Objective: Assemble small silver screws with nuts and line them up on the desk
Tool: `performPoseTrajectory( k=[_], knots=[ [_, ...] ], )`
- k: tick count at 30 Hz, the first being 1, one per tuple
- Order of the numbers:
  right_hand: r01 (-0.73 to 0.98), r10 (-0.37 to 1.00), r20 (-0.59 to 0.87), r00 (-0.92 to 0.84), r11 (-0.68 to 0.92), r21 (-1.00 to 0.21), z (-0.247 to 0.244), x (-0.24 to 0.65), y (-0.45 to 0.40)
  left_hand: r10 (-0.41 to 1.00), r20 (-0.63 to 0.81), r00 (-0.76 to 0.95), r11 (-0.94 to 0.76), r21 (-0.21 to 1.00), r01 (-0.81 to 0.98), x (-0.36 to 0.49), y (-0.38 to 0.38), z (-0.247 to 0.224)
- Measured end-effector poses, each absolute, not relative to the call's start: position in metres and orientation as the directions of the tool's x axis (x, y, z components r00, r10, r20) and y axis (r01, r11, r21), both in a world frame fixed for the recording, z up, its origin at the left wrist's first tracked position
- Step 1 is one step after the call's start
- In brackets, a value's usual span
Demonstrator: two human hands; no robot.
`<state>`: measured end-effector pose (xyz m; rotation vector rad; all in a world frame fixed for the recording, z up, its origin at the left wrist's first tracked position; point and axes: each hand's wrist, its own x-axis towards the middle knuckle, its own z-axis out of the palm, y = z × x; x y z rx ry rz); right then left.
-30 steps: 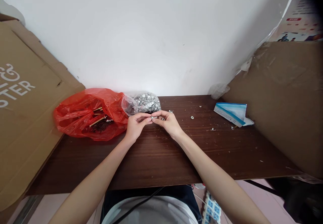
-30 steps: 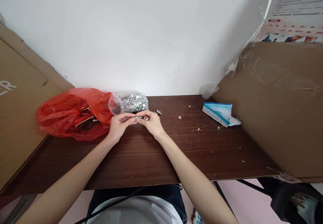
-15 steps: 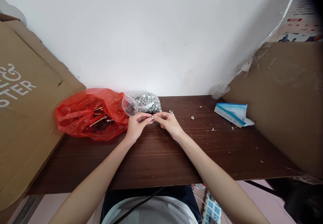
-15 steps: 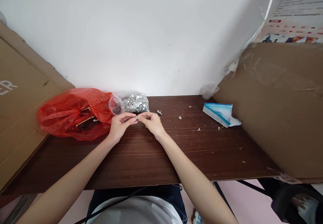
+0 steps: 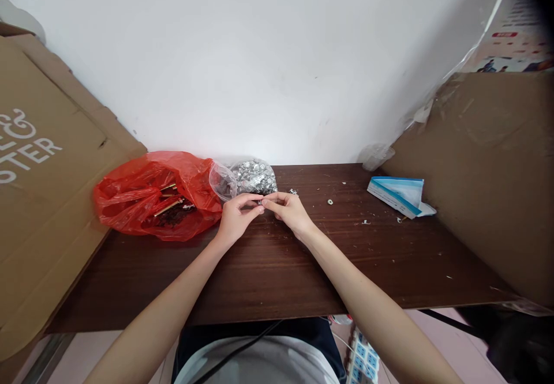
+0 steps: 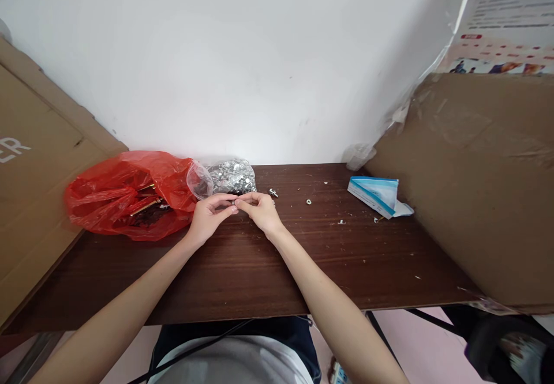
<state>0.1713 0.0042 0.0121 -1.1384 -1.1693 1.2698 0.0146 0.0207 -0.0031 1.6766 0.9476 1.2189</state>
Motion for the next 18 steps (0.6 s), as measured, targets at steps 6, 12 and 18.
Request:
performPoseTrajectory(
  k=[6,12,18],
  knots=[
    [-0.083,1.0,0.007,-0.008,0.007,-0.997,0.0092,0.1709,0.0056,0.91,0.346,0.227,-0.375,0.922,0.1,0.0136,0.0221,-0.0048],
    [-0.094,1.0,0.016,-0.013,0.015,-0.995,0.0085,0.1713,0.0066,0.891,0.392,0.23,-0.42,0.903,0.086,0.0125,0.0236,-0.0058],
    [-0.049,0.999,-0.029,-0.044,-0.031,-0.998,0.0105,0.1727,0.005,0.887,0.409,0.215,-0.437,0.894,0.101,0.0127,0.0225,-0.0051]
  ],
)
